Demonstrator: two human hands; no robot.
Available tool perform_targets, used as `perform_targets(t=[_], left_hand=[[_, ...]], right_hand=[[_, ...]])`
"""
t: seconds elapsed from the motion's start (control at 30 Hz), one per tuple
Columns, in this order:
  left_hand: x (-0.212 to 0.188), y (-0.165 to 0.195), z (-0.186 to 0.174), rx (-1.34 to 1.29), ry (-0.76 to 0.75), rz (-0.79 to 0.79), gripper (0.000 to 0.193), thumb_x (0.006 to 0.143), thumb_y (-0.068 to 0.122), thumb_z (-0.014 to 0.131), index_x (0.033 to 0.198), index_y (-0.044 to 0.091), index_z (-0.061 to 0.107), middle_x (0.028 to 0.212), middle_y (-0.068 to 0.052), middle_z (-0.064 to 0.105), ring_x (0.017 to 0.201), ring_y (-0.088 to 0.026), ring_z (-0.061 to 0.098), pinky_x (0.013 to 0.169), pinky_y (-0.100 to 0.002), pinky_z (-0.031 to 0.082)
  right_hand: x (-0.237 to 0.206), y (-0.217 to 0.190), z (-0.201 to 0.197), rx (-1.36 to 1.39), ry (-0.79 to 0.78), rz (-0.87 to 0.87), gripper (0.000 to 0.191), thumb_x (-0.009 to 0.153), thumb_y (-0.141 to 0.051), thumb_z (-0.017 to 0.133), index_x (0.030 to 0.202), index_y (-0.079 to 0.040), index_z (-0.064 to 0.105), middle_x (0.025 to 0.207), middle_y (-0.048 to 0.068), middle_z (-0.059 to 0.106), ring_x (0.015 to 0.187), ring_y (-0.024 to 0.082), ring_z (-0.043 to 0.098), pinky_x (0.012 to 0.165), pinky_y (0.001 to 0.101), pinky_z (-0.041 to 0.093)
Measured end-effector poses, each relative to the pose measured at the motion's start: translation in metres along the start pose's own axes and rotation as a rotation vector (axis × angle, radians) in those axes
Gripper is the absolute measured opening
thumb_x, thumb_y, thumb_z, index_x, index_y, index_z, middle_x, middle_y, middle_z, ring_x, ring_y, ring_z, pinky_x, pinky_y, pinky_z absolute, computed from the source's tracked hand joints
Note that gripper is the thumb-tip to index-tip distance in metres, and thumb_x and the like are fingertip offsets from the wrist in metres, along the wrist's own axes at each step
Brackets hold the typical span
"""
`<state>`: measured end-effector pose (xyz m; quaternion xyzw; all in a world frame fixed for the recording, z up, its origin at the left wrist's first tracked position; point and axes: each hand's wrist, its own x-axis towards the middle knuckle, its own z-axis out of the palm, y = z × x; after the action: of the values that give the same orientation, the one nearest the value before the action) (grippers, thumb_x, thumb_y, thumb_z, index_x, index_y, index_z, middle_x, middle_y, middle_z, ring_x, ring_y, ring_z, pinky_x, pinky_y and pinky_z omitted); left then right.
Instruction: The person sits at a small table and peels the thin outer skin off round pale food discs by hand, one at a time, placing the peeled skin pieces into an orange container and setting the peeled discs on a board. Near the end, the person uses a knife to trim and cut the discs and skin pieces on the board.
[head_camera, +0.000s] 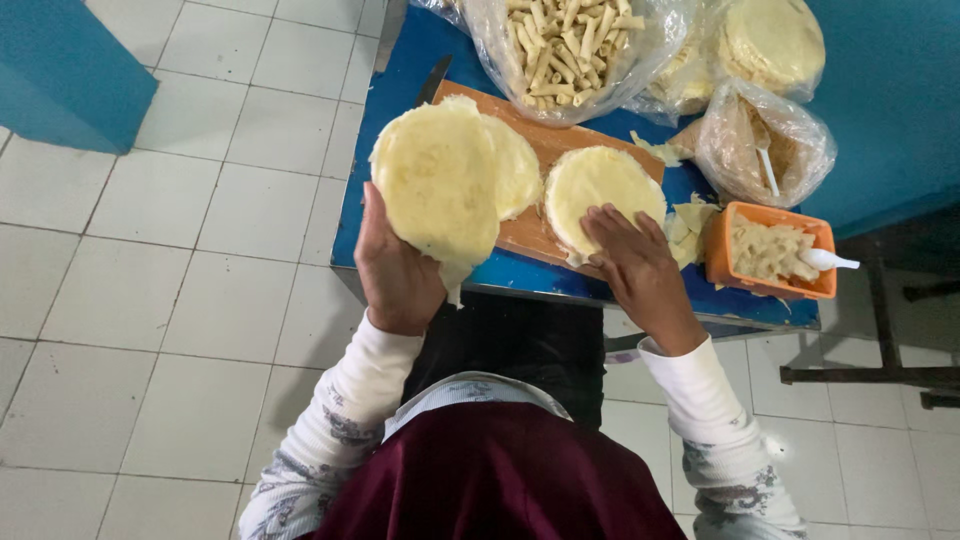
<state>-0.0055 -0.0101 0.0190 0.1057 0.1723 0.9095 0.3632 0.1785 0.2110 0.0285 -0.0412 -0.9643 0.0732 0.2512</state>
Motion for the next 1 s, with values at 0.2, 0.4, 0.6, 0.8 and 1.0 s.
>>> perform_targets(t=[0.2, 0.4, 0.6, 0.8, 1.0], left_hand=[[0.013, -0.045, -0.011, -0.126, -0.086, -0.042, 0.077, 0.109, 0.064, 0.02, 0.159, 0.007, 0.036, 0.151, -0.013, 0.051, 0.134, -0.03, 0.056, 0.112, -0.045, 0.046], [0.01, -0.063, 0.003, 0.024, -0.246, 0.097, 0.081, 0.108, 0.065, 0.021, 0.171, 0.016, 0.013, 0.165, -0.009, 0.037, 0.147, -0.026, 0.043, 0.126, -0.041, 0.034], [0.002, -0.059, 0.006, 0.041, -0.323, 0.128, 0.071, 0.114, 0.044, 0.037, 0.172, 0.016, 0.007, 0.17, -0.008, 0.03, 0.154, -0.024, 0.036, 0.13, -0.04, 0.027], [0.003, -0.067, -0.01, 0.069, -0.244, 0.005, 0.072, 0.113, 0.013, 0.052, 0.172, 0.003, 0.013, 0.159, -0.017, 0.037, 0.143, -0.025, 0.045, 0.12, -0.041, 0.037], [-0.003, -0.058, -0.001, 0.111, -0.288, -0.013, 0.077, 0.107, 0.011, 0.046, 0.172, 0.013, 0.005, 0.164, -0.011, 0.032, 0.141, -0.022, 0.043, 0.118, -0.036, 0.036]], right_hand=[[0.032, -0.055, -0.007, 0.531, 0.131, 0.163, 0.029, 0.103, -0.014, 0.069, 0.132, -0.009, 0.068, 0.125, 0.008, 0.07, 0.111, 0.02, 0.07, 0.095, 0.033, 0.056], [0.068, -0.11, 0.019, 0.465, 0.227, 0.158, 0.031, 0.087, -0.016, 0.083, 0.106, 0.001, 0.065, 0.102, 0.01, 0.064, 0.085, 0.019, 0.063, 0.076, 0.0305, 0.052], [0.063, -0.088, 0.03, 0.923, 0.104, 0.361, 0.01, 0.102, -0.01, 0.067, 0.103, -0.001, 0.069, 0.095, -0.001, 0.07, 0.086, 0.005, 0.063, 0.079, 0.0224, 0.053], [0.055, -0.068, 0.037, 1.278, -0.005, 0.486, 0.011, 0.102, -0.009, 0.065, 0.107, 0.0, 0.07, 0.096, -0.002, 0.068, 0.088, 0.003, 0.06, 0.08, 0.0201, 0.05], [0.056, -0.072, 0.03, 1.215, 0.011, 0.453, 0.015, 0.105, -0.014, 0.065, 0.11, 0.0, 0.07, 0.092, -0.002, 0.065, 0.086, 0.003, 0.059, 0.078, 0.0194, 0.05]])
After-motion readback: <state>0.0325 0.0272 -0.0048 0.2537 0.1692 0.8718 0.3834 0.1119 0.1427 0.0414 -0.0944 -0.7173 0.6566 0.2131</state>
